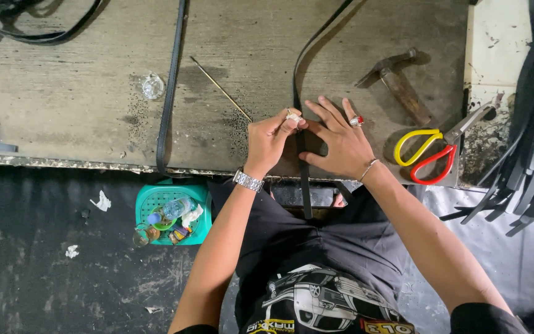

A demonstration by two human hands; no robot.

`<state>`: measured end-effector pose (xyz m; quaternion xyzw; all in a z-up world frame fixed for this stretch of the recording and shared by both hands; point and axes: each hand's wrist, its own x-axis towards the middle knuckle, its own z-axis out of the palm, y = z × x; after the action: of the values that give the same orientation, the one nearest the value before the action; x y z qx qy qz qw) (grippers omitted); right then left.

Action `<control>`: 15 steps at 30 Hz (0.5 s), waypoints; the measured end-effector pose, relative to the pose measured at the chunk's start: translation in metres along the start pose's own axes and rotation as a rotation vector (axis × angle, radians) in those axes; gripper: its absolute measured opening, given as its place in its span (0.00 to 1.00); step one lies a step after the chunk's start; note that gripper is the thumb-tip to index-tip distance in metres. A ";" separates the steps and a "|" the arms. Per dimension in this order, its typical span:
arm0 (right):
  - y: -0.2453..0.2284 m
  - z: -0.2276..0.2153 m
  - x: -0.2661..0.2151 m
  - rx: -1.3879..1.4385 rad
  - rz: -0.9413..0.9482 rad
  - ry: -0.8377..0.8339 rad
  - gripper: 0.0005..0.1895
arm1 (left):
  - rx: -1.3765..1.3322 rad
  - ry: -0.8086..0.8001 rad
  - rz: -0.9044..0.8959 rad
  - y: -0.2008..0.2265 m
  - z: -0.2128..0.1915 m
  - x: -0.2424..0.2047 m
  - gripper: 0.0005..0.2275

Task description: Hammering rivets into a leather strap on a workbench.

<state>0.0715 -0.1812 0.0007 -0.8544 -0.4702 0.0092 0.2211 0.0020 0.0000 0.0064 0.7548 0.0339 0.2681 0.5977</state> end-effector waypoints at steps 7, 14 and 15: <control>0.002 0.003 -0.002 -0.014 -0.018 0.040 0.38 | 0.047 -0.018 0.050 -0.001 -0.001 -0.001 0.08; 0.036 -0.009 -0.012 0.093 -0.022 0.458 0.26 | 0.139 -0.020 0.119 -0.033 0.000 -0.011 0.11; 0.046 -0.020 -0.015 -0.126 0.012 0.585 0.25 | 0.137 -0.012 0.121 -0.036 0.001 -0.013 0.12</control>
<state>0.1041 -0.2214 -0.0020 -0.8354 -0.3812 -0.2655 0.2936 0.0014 0.0043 -0.0318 0.7960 0.0029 0.2963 0.5278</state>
